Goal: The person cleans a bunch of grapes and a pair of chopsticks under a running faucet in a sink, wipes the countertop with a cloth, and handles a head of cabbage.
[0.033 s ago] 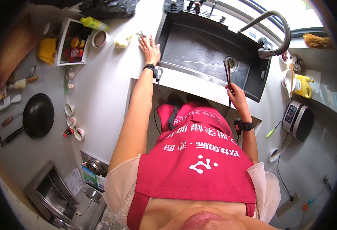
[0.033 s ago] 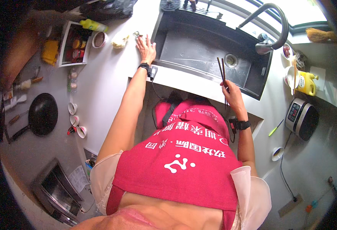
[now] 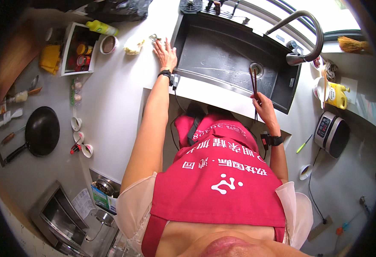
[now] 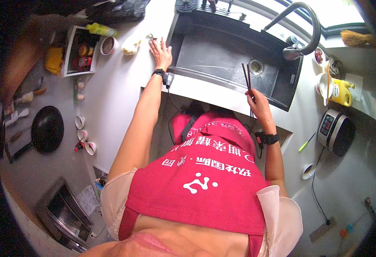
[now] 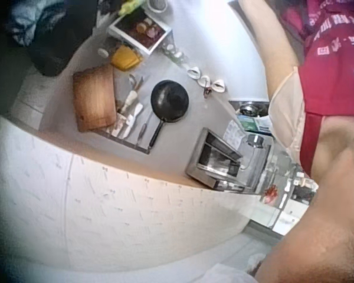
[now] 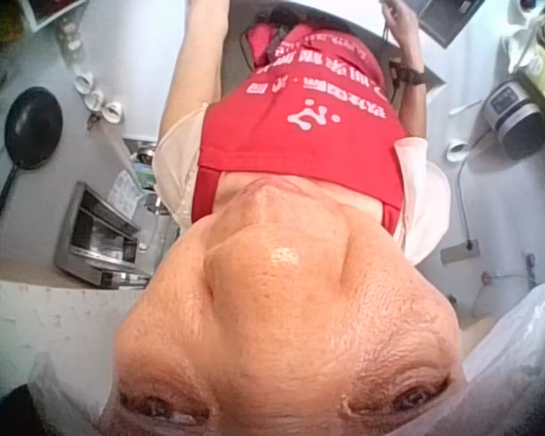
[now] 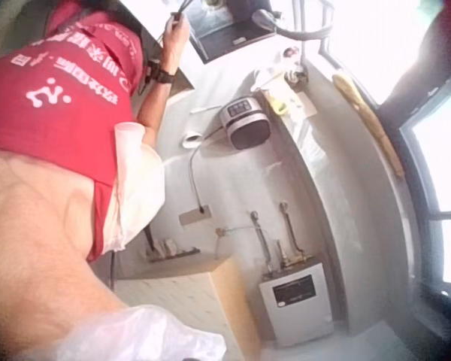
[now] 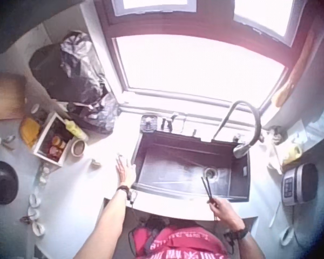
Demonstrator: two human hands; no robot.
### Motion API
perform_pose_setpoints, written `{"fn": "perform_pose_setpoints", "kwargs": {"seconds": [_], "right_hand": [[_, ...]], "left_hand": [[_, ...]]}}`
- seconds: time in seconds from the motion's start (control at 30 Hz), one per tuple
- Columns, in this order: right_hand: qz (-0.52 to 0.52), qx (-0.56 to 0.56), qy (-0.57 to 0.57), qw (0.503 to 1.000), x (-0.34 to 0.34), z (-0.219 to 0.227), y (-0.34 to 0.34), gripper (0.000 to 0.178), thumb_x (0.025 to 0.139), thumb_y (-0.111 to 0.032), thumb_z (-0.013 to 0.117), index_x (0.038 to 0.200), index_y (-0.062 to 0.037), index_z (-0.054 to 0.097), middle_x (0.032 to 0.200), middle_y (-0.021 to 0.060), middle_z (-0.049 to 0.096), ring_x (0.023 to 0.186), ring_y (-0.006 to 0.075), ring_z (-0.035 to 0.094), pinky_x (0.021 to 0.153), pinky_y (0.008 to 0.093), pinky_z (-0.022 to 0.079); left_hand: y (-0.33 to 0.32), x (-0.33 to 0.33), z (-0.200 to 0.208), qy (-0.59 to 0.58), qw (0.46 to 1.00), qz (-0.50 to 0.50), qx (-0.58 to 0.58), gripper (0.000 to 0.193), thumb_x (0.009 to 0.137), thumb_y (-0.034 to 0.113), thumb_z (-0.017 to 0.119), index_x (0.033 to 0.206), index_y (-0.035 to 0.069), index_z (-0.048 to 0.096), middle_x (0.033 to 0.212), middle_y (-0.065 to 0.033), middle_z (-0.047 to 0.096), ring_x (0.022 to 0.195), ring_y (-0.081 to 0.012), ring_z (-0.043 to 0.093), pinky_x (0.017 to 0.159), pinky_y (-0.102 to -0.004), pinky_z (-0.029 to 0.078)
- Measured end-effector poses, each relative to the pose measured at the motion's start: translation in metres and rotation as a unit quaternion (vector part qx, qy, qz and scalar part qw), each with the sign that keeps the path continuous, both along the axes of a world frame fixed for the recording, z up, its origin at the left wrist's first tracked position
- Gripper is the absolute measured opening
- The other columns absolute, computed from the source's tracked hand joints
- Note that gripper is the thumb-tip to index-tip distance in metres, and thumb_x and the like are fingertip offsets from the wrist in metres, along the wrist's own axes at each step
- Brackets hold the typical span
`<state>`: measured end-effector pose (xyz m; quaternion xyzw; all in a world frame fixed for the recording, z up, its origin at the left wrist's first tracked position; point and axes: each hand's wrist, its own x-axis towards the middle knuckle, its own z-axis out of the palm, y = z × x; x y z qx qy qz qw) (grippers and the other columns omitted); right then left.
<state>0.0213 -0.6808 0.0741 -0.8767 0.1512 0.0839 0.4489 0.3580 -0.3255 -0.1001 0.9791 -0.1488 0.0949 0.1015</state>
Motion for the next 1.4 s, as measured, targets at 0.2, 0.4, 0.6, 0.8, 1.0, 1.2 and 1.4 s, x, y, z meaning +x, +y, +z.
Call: {"fn": "perform_pose_setpoints", "kwargs": {"seconds": [0.2,0.4,0.6,0.8,1.0,1.2,1.4], "right_hand": [[-0.036,0.044,0.039,0.998,0.000,-0.017,-0.008,0.016,0.095,-0.014,0.059,0.103,-0.0019,0.065,0.085,0.0140,0.067,0.073,0.0232,0.063,0.069,0.0351,0.050],[-0.127,0.266,0.081,0.952,0.012,-0.064,-0.032,0.025,0.102,-0.022,0.052,0.109,-0.0024,0.065,0.078,0.0000,0.060,0.075,0.0109,0.057,0.070,0.0276,0.045],[-0.205,0.443,0.135,0.862,0.023,-0.039,-0.050,0.028,0.105,-0.026,0.050,0.121,-0.0053,0.059,0.084,-0.0004,0.059,0.080,0.0117,0.062,0.076,0.0277,0.052],[-0.252,0.521,0.094,0.810,0.024,-0.048,-0.045,0.029,0.105,-0.026,0.049,0.125,-0.0063,0.056,0.085,0.0000,0.060,0.079,0.0125,0.064,0.076,0.0278,0.055],[-0.247,0.523,0.063,0.813,0.034,-0.047,-0.048,0.030,0.106,-0.026,0.047,0.124,-0.0037,0.056,0.087,0.0021,0.062,0.081,0.0132,0.065,0.076,0.0270,0.055],[-0.152,0.526,0.049,0.835,0.059,-0.050,-0.039,0.031,0.107,-0.024,0.042,0.121,-0.0011,0.056,0.093,0.0070,0.068,0.083,0.0147,0.067,0.080,0.0276,0.056],[-0.059,0.383,0.002,0.922,0.046,-0.057,-0.037,0.034,0.105,-0.026,0.046,0.126,-0.0010,0.057,0.106,0.0111,0.069,0.095,0.0194,0.067,0.088,0.0323,0.053]], "left_hand": [[-0.012,0.032,0.009,-0.015,1.000,-0.005,-0.006,0.072,0.096,0.035,0.056,0.157,0.017,0.023,0.158,-0.0308,0.013,0.146,-0.0499,0.013,0.114,-0.0668,0.016],[-0.022,0.054,0.005,-0.064,0.996,-0.031,0.050,0.062,0.098,0.037,0.052,0.153,0.014,0.034,0.158,-0.0276,0.018,0.147,-0.0475,0.015,0.111,-0.0690,0.021],[-0.043,0.049,0.013,-0.053,0.997,-0.050,0.005,0.056,0.097,0.027,0.056,0.149,0.014,0.041,0.156,-0.0158,0.032,0.148,-0.0346,0.022,0.114,-0.0630,0.020],[-0.103,0.026,0.044,0.020,0.962,-0.175,-0.208,0.029,0.088,0.001,0.061,0.114,0.011,0.069,0.118,-0.0099,0.064,0.116,-0.0293,0.057,0.102,-0.0418,0.042],[-0.204,-0.053,0.079,0.402,0.807,-0.191,-0.389,0.027,0.093,0.032,0.069,0.104,0.008,0.076,0.093,-0.0046,0.074,0.083,-0.0127,0.067,0.074,-0.0294,0.053],[-0.270,-0.104,0.131,0.599,0.669,-0.225,-0.379,0.037,0.095,0.037,0.067,0.113,0.005,0.074,0.098,-0.0034,0.072,0.091,-0.0102,0.063,0.082,-0.0271,0.049],[-0.260,-0.127,0.161,0.562,0.678,-0.251,-0.403,0.031,0.085,0.029,0.079,0.104,0.005,0.075,0.095,-0.0043,0.072,0.085,-0.0116,0.064,0.076,-0.0284,0.049]]}}
